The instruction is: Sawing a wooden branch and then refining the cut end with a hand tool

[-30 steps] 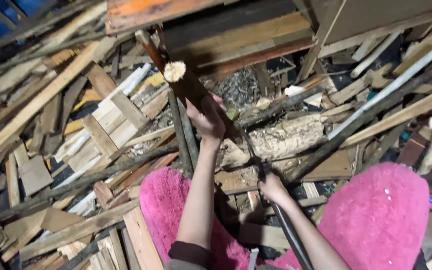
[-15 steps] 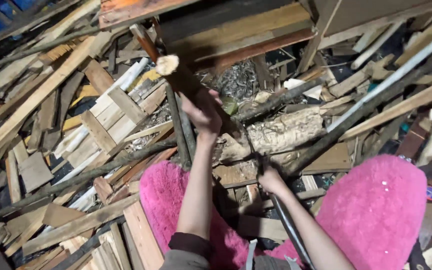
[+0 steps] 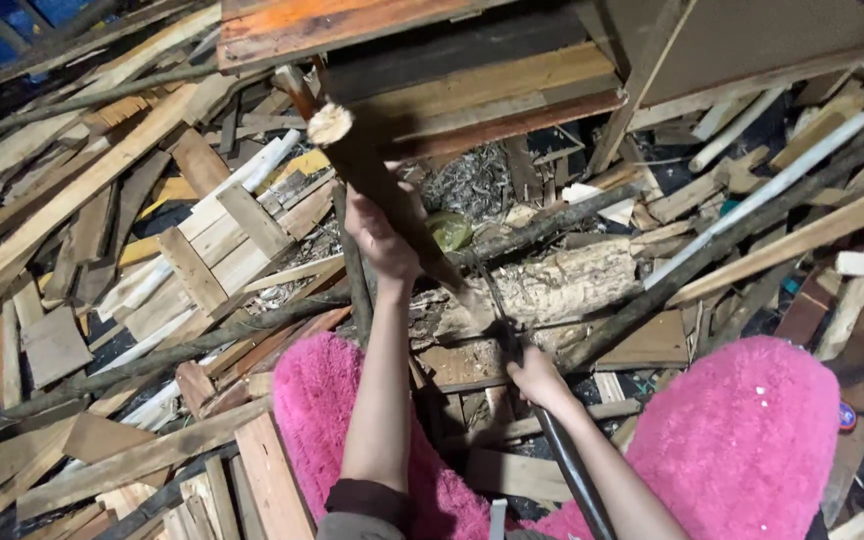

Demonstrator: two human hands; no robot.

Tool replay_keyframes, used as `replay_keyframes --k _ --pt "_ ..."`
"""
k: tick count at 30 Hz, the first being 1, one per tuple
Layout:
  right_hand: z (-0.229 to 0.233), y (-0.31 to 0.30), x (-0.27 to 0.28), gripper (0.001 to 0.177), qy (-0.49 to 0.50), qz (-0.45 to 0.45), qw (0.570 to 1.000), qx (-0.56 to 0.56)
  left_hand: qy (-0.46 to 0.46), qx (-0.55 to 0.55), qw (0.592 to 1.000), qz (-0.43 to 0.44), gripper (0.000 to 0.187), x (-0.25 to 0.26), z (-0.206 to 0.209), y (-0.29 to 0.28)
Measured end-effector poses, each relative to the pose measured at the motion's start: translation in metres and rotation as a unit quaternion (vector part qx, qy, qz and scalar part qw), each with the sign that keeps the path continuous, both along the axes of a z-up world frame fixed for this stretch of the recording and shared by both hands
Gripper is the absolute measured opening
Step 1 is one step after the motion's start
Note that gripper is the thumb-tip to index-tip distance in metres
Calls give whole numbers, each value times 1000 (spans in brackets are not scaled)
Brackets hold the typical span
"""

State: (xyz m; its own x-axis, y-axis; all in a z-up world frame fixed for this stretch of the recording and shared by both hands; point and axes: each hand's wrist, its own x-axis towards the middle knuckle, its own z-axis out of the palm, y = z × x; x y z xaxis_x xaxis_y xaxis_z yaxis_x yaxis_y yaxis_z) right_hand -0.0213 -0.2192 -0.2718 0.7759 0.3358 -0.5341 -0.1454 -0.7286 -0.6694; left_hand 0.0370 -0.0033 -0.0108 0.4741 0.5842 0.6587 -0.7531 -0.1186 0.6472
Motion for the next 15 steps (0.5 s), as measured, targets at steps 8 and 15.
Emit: replay_keyframes --k 8,15 --pt "178 7 -8 30 -106 1 991 77 -10 2 998 65 65 -15 9 1" --pt "101 14 -26 34 -65 28 997 33 7 -29 992 123 53 -13 0 16"
